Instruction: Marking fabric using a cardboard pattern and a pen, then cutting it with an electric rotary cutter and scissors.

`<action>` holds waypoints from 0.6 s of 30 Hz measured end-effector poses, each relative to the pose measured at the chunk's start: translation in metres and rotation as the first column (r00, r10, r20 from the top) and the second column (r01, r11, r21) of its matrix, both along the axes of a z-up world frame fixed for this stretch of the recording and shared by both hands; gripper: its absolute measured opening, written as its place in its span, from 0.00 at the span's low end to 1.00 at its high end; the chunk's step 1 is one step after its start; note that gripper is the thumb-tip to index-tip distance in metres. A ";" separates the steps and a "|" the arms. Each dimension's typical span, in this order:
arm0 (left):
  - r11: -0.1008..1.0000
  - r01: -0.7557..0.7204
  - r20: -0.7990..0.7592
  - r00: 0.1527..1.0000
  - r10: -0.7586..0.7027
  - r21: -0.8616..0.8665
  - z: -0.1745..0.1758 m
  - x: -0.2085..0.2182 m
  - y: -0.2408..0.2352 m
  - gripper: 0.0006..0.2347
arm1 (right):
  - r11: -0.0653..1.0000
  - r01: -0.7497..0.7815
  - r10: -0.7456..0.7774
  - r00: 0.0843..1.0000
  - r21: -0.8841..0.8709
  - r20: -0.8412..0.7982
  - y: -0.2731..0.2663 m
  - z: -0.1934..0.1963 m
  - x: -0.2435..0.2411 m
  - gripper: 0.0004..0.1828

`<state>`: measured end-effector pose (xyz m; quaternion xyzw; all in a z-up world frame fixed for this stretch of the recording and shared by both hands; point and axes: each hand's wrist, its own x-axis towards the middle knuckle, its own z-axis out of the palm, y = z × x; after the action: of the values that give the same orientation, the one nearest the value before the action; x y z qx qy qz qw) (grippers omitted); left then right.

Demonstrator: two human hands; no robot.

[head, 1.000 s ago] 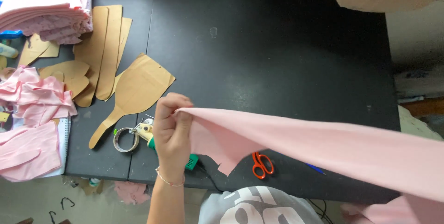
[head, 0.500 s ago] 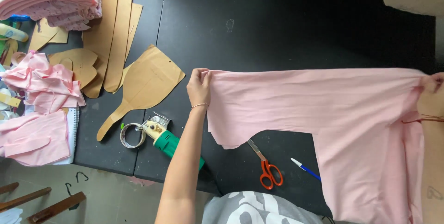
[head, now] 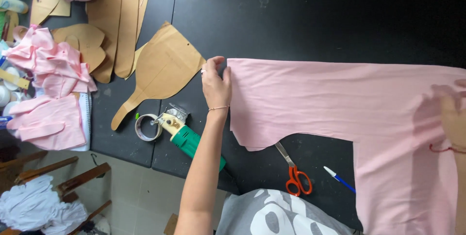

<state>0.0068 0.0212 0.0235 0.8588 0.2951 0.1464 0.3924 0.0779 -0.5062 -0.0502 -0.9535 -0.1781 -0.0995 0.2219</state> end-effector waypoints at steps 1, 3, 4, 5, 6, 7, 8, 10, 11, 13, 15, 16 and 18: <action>1.000 -0.006 -0.010 1.000 0.007 0.006 0.001 -0.015 0.001 0.08 | 1.000 -0.006 0.007 1.000 0.006 -0.010 0.037 0.031 -0.015 0.01; 0.995 0.100 -0.392 0.915 -0.094 -0.006 0.001 -0.039 0.001 0.09 | 0.987 -0.153 0.158 0.970 0.043 -0.182 0.110 0.094 -0.041 0.06; 0.995 0.097 -0.396 0.914 -0.091 -0.003 0.002 -0.053 -0.003 0.09 | 0.987 -0.155 0.161 0.969 0.047 -0.186 0.115 0.091 -0.050 0.06; 0.991 0.137 -0.536 0.836 -0.120 -0.009 0.003 -0.066 -0.009 0.08 | 0.978 -0.186 0.146 0.932 -0.091 -0.332 0.120 0.088 -0.059 0.07; 0.983 0.182 -0.665 0.731 -0.155 -0.029 0.004 -0.082 -0.017 0.07 | 0.947 -0.226 0.095 0.876 -0.227 -0.473 0.122 0.087 -0.073 0.09; 0.982 0.187 -0.671 0.724 -0.160 -0.033 0.005 -0.092 -0.022 0.07 | 0.948 -0.223 0.089 0.872 -0.228 -0.481 0.122 0.082 -0.081 0.09; 0.978 0.208 -0.692 0.705 -0.154 -0.007 0.006 -0.099 -0.029 0.07 | 0.952 -0.227 0.112 0.883 -0.206 -0.456 0.121 0.077 -0.087 0.12; 0.972 0.235 -0.712 0.685 -0.156 0.013 0.004 -0.112 -0.038 0.07 | 0.955 -0.226 0.125 0.894 -0.191 -0.431 0.120 0.073 -0.097 0.15; 0.961 0.267 -0.680 0.719 -0.144 0.079 0.003 -0.117 -0.039 0.09 | 0.952 -0.236 0.156 0.921 -0.194 -0.356 0.120 0.074 -0.100 0.15; 0.944 0.297 -0.646 0.751 -0.139 0.142 0.006 -0.123 -0.042 0.12 | 0.949 -0.244 0.183 0.942 -0.200 -0.281 0.124 0.077 -0.106 0.15; 0.957 0.237 -0.553 0.826 -0.107 0.170 0.016 -0.122 -0.042 0.08 | 0.949 -0.277 0.252 0.954 -0.153 -0.164 0.133 0.082 -0.107 0.11; 0.956 0.239 -0.550 0.828 -0.110 0.169 0.018 -0.122 -0.041 0.08 | 0.949 -0.274 0.249 0.955 -0.155 -0.161 0.137 0.082 -0.109 0.11; 0.933 0.270 -0.400 0.903 -0.158 0.239 0.023 -0.123 -0.037 0.07 | 0.956 -0.258 0.242 0.963 -0.141 -0.119 0.144 0.080 -0.112 0.12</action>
<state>-0.1165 -0.0159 0.0465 0.9461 0.2427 -0.0232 0.2131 -0.0342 -0.3622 0.0293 -0.9414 -0.2933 -0.0081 0.1664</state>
